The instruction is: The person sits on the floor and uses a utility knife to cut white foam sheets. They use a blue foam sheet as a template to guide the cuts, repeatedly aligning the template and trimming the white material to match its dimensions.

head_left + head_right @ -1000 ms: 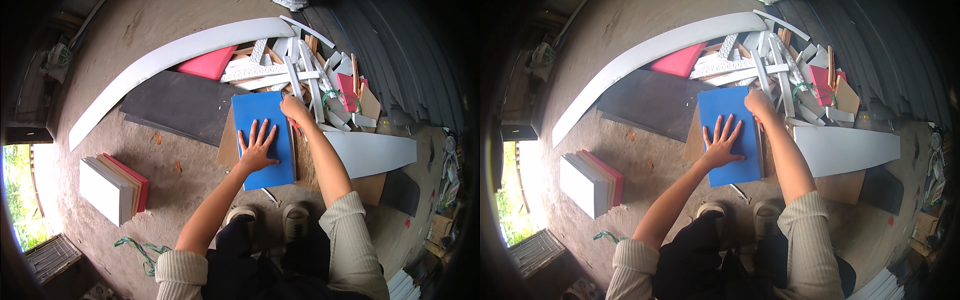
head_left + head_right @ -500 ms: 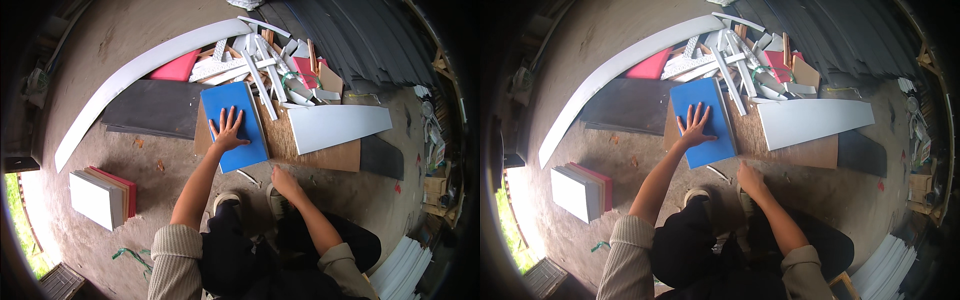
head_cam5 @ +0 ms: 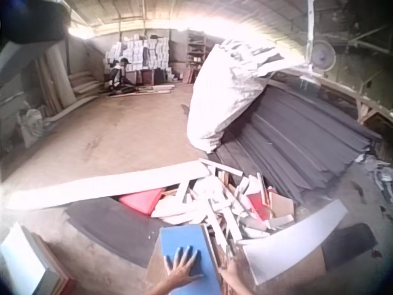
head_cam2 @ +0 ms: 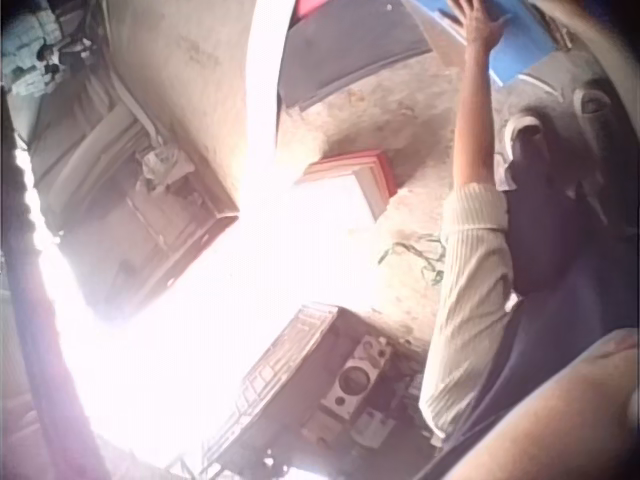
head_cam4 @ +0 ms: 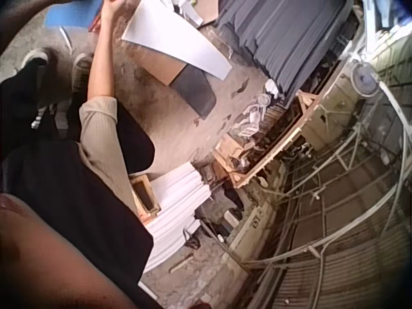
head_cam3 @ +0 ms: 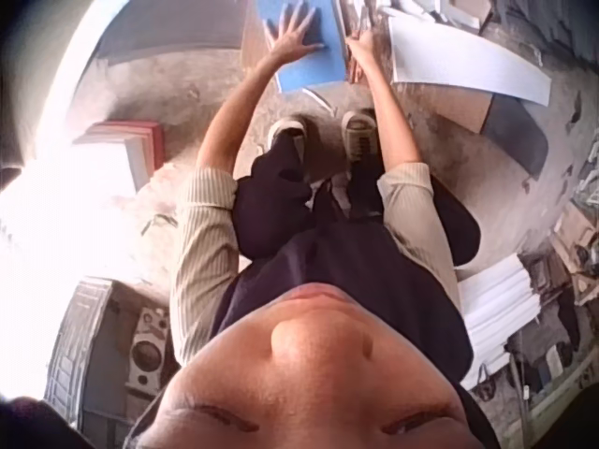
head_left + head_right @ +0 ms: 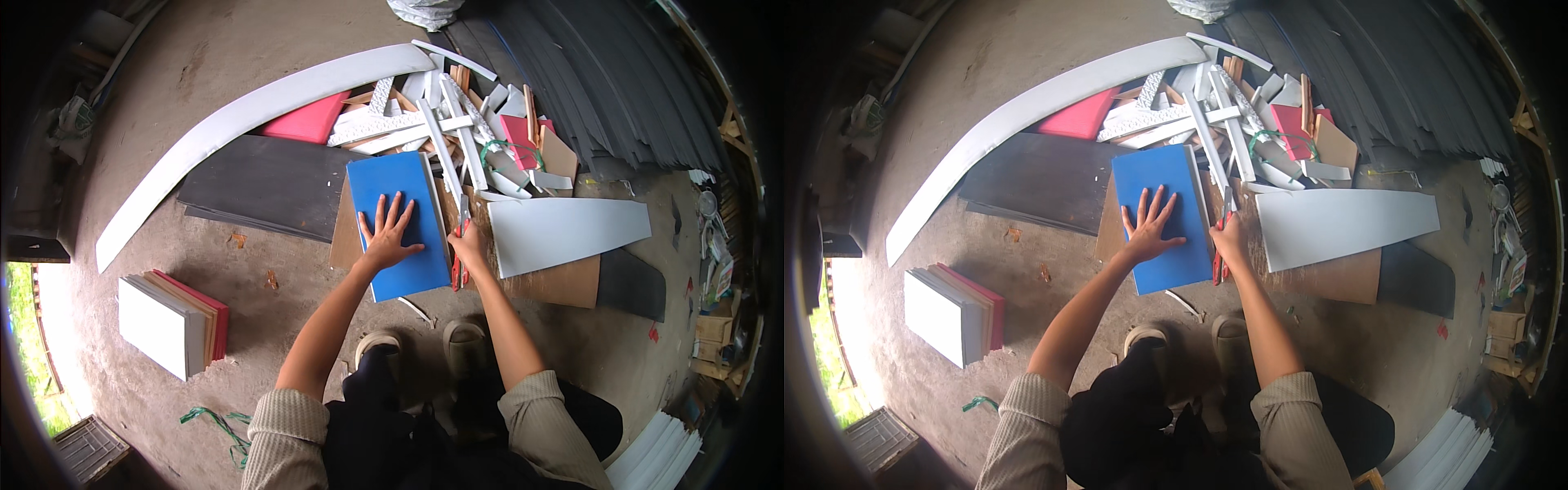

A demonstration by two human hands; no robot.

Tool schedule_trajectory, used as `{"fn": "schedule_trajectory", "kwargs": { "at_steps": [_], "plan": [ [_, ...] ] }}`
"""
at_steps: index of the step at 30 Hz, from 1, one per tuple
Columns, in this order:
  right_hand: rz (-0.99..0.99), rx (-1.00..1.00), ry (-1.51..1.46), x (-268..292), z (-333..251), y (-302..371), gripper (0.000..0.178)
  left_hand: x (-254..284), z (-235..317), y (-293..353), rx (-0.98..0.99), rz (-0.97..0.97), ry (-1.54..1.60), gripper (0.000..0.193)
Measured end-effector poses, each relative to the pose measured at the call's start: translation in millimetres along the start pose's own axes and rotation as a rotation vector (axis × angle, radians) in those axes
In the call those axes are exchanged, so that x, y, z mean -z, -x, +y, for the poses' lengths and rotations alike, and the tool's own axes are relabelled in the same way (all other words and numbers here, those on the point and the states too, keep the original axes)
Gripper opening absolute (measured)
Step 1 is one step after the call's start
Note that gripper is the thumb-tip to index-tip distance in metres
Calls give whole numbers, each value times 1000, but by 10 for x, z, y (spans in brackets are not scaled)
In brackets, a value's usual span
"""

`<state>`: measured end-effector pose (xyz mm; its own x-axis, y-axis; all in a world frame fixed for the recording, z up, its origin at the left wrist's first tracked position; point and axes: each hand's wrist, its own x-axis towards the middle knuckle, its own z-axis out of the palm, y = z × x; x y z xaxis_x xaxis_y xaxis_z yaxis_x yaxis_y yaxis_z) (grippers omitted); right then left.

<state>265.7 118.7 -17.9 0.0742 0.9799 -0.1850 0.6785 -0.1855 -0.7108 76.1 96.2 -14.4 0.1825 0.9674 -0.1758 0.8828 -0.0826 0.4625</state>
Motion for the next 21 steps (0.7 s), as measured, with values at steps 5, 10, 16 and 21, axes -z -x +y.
{"fn": "schedule_trajectory", "kwargs": {
  "at_steps": [5,10,16,21],
  "plan": [
    [-55,-184,-72,-88,-39,-109,24,-89,51,0,68,272,186,66],
    [-227,-262,-421,67,-312,15,14,89,311,-114,370,338,409,74],
    [-86,-148,-460,86,-473,135,24,304,353,12,397,436,298,73],
    [41,-57,-404,371,-528,277,31,378,134,119,418,455,217,65]
  ]
}}
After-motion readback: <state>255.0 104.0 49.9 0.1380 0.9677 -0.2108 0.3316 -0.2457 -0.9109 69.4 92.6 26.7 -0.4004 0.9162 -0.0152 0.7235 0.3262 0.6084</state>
